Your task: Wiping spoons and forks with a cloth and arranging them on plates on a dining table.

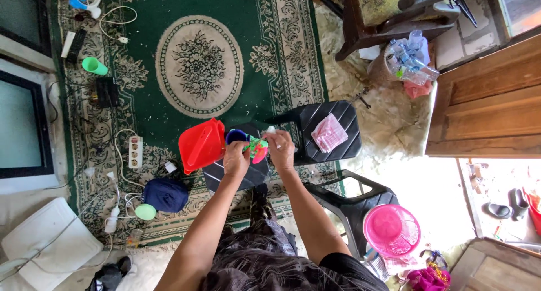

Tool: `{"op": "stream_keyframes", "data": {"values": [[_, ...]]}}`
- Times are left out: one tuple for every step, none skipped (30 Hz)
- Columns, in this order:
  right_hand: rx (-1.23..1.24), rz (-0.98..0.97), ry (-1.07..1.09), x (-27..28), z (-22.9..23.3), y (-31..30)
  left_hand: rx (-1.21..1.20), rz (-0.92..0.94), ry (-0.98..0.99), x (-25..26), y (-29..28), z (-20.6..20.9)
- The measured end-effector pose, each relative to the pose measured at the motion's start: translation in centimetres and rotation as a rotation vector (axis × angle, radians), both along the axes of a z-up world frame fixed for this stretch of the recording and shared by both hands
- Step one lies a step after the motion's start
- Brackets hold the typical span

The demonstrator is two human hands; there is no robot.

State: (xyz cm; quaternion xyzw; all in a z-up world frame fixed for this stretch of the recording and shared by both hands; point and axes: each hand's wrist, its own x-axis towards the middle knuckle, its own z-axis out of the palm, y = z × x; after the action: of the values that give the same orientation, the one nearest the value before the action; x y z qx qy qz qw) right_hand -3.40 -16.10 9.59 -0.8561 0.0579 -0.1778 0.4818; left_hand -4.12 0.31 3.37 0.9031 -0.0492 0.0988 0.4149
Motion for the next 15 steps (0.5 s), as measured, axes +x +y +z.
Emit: {"op": "stream_keyframes", "data": {"values": [[0.001, 0.001, 0.000, 0.1, 0.4, 0.0, 0.001, 0.001, 0.000, 0.1, 0.1, 0.5], [-0.015, -0.039, -0.082, 0.0, 0.9, 0.1, -0.008, 0.012, -0.002, 0.0, 0.1, 1.1], [-0.032, -0.078, -0.163, -0.1, 1.4, 0.1, -0.017, 0.022, -0.003, -0.1, 0.2, 1.7], [-0.032, -0.083, -0.164, -0.3, 2.1, 0.1, -0.016, 0.018, -0.004, 0.0, 0.3, 2.2], [-0.084, -0.136, -0.202, -0.5, 2.9, 0.1, -0.051, -0.010, -0.045, 0.0, 0.4, 2.7], [-0.138, -0.193, -0.238, -0.7, 3.7, 0.1, -0.087, -0.042, -0.085, 0.0, 0.5, 3.2], [-0.139, -0.201, -0.237, -0.8, 4.4, 0.0, -0.087, -0.051, -0.085, 0.2, 0.6, 3.7], [-0.138, -0.226, -0.232, -1.1, 5.0, -0.2, -0.120, -0.081, -0.118, 0.2, 0.7, 4.1], [-0.137, -0.252, -0.227, -1.4, 5.7, -0.3, -0.153, -0.110, -0.150, 0.1, 0.8, 4.5], [-0.140, -0.263, -0.223, -1.9, 6.3, -0.3, -0.156, -0.122, -0.146, -0.2, 0.7, 5.0], [-0.088, -0.283, -0.281, -2.5, 6.9, -0.2, -0.157, -0.142, -0.173, -0.6, 0.7, 5.4], [-0.038, -0.299, -0.347, -2.5, 7.6, -0.3, -0.160, -0.160, -0.208, -0.4, 0.5, 5.9], [-0.042, -0.307, -0.352, -2.8, 7.9, -0.4, -0.165, -0.168, -0.212, -0.5, 0.3, 6.7], [-0.051, -0.345, -0.337, -3.4, 8.1, -0.3, -0.138, -0.186, -0.211, -1.0, 0.3, 7.5], [-0.059, -0.383, -0.321, -4.0, 8.3, -0.2, -0.112, -0.203, -0.211, -1.4, 0.4, 8.3]]}}
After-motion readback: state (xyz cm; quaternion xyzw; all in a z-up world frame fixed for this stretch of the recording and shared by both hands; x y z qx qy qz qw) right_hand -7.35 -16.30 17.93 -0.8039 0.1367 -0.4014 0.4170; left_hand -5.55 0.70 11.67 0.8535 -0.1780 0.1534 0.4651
